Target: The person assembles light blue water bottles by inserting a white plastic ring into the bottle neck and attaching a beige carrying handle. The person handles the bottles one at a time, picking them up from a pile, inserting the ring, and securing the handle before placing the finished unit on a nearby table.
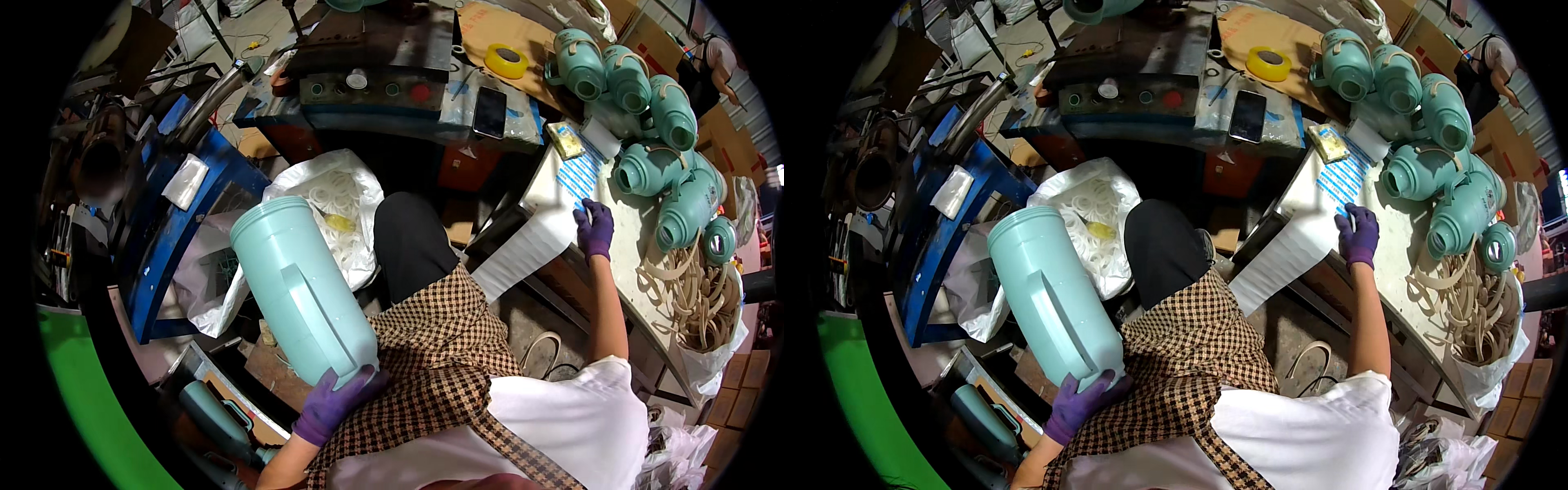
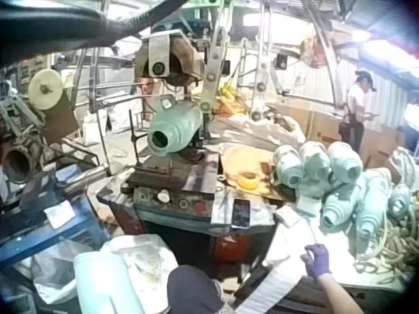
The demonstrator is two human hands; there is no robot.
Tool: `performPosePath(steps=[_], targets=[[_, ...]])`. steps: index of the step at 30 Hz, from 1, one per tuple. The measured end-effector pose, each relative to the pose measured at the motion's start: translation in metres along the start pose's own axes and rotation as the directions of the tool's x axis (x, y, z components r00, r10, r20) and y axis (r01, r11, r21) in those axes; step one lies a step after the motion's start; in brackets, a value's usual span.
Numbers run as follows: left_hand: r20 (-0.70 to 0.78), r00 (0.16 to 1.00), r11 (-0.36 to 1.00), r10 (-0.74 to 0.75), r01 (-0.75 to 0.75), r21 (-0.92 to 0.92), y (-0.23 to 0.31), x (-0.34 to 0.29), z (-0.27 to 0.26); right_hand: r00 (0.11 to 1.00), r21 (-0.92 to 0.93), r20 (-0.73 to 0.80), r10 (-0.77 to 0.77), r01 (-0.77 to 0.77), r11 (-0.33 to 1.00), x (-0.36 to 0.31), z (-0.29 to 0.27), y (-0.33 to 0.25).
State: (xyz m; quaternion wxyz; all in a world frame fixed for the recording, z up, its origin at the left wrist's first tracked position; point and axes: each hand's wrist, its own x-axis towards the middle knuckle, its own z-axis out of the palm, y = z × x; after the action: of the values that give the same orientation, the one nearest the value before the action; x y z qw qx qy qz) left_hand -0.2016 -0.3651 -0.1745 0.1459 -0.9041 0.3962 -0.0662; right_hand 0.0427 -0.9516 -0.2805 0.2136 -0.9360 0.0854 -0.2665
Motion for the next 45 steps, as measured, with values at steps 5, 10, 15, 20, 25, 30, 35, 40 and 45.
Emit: performPosePath(steps=[5,10,15,20,25,30,35,40,45], targets=[[0.074,0.996,0.98,0.047,-0.061,0.189,0.002,0.004,0.01,1.0,0.008,-0.021,0.009,-0.009,1.0,0.002,0.011,0.011],[0.075,0.956,0.766,0.284,-0.274,0.582,0.001,-0.014,0.034,0.928,0.107,-0.211,-0.307,0.334,0.936,-0.003,0.003,-0.118],[0.238,0.943,0.474,0.234,-0.324,0.818,-0.002,-0.002,0.011,0.771,0.859,0.176,-0.612,0.184,0.478,-0.022,0.042,-0.365],[-0.034,0.992,0.945,0.125,-0.109,0.307,0.003,-0.01,0.017,0.437,0.911,0.38,-0.815,-0.023,0.412,-0.036,0.096,-0.479],[-0.137,0.988,0.996,-0.075,0.08,0.031,0.026,-0.019,0.037,0.381,0.856,0.516,-0.767,-0.212,0.471,-0.046,0.094,-0.503],[-0.242,0.911,0.943,-0.334,0.326,-0.074,0.026,-0.03,0.023,0.575,0.721,0.214,-0.79,0.453,0.525,-0.06,0.116,-0.503],[-0.077,0.581,0.442,-0.81,0.519,-0.731,0.031,-0.09,-0.017,0.398,0.822,0.564,-0.724,-0.181,0.54,-0.045,0.164,-0.493],[0.174,-0.013,-0.168,-0.985,0.331,-0.928,0.069,-0.074,0.006,0.674,0.885,0.378,-0.635,-0.062,0.461,-0.077,0.115,-0.508],[0.3,-0.37,-0.109,-0.879,-0.456,-0.883,0.029,-0.085,-0.037,0.65,0.97,0.21,-0.73,-0.229,0.076,-0.092,0.075,-0.486]])
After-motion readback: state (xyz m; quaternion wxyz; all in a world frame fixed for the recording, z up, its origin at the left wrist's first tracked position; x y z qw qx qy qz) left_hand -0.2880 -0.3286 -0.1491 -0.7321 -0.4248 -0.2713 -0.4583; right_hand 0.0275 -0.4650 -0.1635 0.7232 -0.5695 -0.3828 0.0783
